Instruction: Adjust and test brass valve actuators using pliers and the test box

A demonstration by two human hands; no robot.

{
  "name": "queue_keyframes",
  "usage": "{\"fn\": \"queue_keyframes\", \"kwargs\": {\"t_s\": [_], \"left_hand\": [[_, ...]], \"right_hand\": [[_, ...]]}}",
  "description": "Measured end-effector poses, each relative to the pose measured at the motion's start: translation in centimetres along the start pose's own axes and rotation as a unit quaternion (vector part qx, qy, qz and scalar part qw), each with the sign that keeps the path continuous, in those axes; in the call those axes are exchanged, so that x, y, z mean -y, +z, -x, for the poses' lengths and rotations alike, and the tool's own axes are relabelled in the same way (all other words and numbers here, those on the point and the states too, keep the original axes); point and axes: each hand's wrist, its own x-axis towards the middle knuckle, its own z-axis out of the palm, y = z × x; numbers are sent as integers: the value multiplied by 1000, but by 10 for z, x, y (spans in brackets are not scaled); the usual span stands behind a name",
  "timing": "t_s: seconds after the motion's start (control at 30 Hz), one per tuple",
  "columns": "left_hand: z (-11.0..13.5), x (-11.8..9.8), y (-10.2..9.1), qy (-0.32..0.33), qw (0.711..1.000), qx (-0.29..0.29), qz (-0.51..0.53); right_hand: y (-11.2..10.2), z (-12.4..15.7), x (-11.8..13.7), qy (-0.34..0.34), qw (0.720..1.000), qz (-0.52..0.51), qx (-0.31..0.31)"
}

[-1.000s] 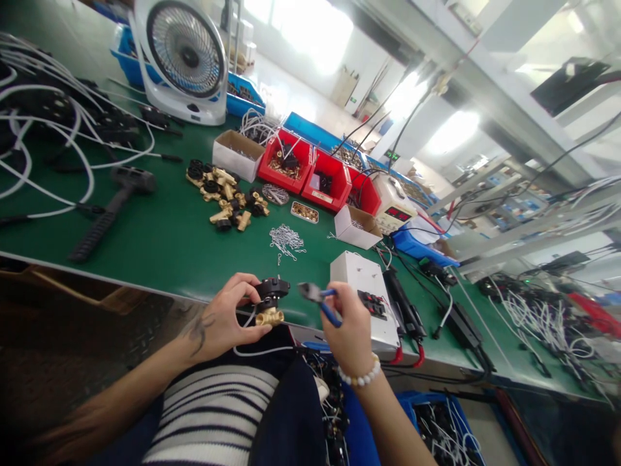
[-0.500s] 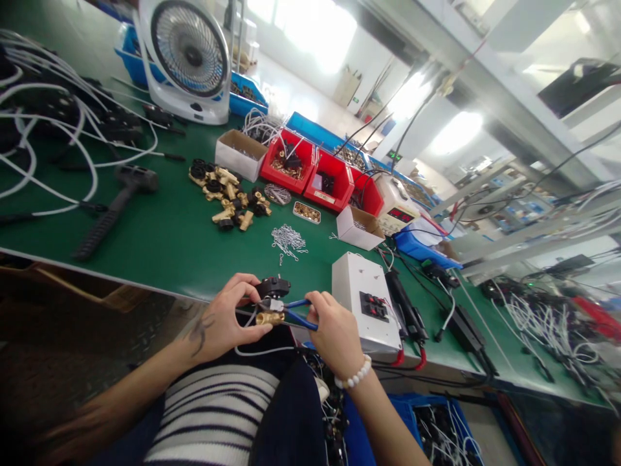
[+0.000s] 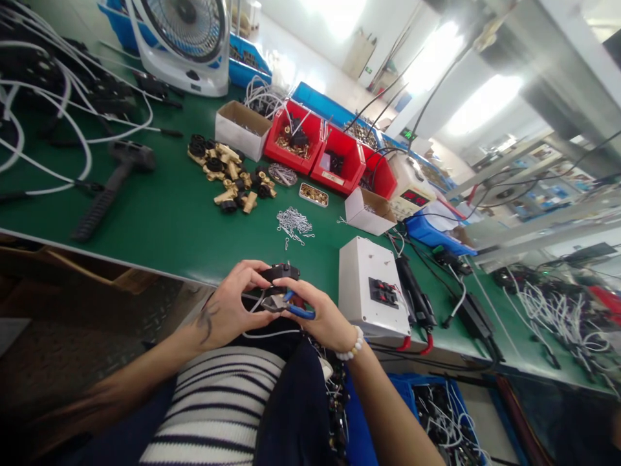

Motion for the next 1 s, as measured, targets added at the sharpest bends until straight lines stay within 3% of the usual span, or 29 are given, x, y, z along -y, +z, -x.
{"fn": "queue_keyframes", "kwargs": {"t_s": [0.2,0.27,0.37,0.4,0.53,0.6,0.7,0.73,0.87,0.9,1.0], "left_hand": [[0,0,-1,5,1000,-5,-8],[0,1,-1,6,1000,-8,-9],[0,1,0,5,1000,-12,-10],[0,1,0,4,1000,-12,-10],[-1,-2,0,-1,1000,-4,-12],[-1,-2,0,-1,1000,-3,-13],[-1,-2,0,0,1000,-3,-14],[-1,-2,0,-1,1000,-4,-15],[0,-1,0,-1,1000,-7,-19],[0,-1,1,-1,1000,-8,-20],[0,-1,1,-1,1000,-9,-23]], "right_hand": [[-5,4,10,-6,998,44,-45],[-7,11,9,17,988,55,-144],[-9,21,5,65,937,100,-328],[-9,24,5,76,929,135,-335],[-10,29,11,82,943,251,-204],[-12,31,15,80,936,240,-245],[-12,32,17,83,894,227,-377],[-11,32,16,87,890,239,-379],[-9,29,15,111,929,288,-204],[-9,28,17,112,932,285,-195],[-9,28,22,96,909,252,-317]]}}
